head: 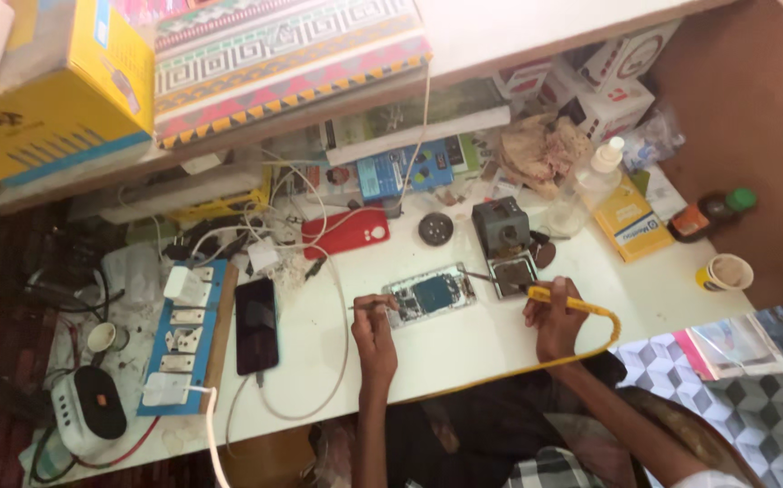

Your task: The person uses a soldering iron and a probe to work on a disassembled smartphone motherboard. They repeatedly apply the soldering iron to specific points on the board while holding a probe in the other hand. The task continues throughout the clip without visible completion.

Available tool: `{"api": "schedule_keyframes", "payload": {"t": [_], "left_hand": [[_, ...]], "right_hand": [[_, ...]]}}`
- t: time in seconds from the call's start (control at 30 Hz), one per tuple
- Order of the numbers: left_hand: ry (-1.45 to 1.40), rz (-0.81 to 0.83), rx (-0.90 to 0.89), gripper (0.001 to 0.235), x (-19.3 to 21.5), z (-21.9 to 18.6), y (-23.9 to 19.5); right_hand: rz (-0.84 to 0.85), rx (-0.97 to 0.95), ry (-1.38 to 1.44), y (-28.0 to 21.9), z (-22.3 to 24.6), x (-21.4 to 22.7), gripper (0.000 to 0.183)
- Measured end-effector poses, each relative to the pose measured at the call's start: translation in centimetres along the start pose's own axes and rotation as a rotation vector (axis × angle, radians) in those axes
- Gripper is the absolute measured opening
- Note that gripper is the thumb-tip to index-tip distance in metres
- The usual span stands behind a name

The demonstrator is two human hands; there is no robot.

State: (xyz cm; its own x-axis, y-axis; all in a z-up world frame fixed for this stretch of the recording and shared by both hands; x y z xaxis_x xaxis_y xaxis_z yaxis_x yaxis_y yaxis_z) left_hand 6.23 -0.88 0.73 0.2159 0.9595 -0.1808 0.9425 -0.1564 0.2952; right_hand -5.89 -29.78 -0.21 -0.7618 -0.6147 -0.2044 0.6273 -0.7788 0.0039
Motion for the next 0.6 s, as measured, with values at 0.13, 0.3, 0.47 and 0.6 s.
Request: {"api": "schedule_keyframes", "payload": {"t": [0.13,0.3,0.47,0.6], "left_hand": [[0.033,-0.021,0.027,0.016,0.2,0.3,0.2],[0.052,-0.113,0.240,0.016,1.0,1.2,0.2],[-0.005,-0.063,0.108,0.014,0.6,0.1,0.2],[0.071,-0.077,0.134,0.016,0.7,-0.2,0.5]], "right_hand": [[0.039,0.057,0.022,0.1,-0.5,0.4,0.037],[0.112,0.302,0.112,-0.7,0.4,-0.3,0.022],[0.182,0.315,-0.120,-1.8,-0.2,-0.6,0.025],[0.405,0.566,-0.119,-3.1,-0.4,-1.1,0.022]]}}
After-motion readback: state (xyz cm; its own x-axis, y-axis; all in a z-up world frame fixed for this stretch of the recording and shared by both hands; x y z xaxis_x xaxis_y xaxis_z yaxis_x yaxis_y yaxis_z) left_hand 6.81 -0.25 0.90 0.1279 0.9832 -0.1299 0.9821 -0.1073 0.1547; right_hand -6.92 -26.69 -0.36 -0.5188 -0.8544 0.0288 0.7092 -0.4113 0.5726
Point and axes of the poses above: each hand's wrist, its own y-axis towards the middle knuckle, its own x-axis out of the back of the hand, z = x × y, the point moved 6 cm from there along y, towards the middle knuckle, and after that the axes turned 2 degrees about x, right-handed, at the moved point
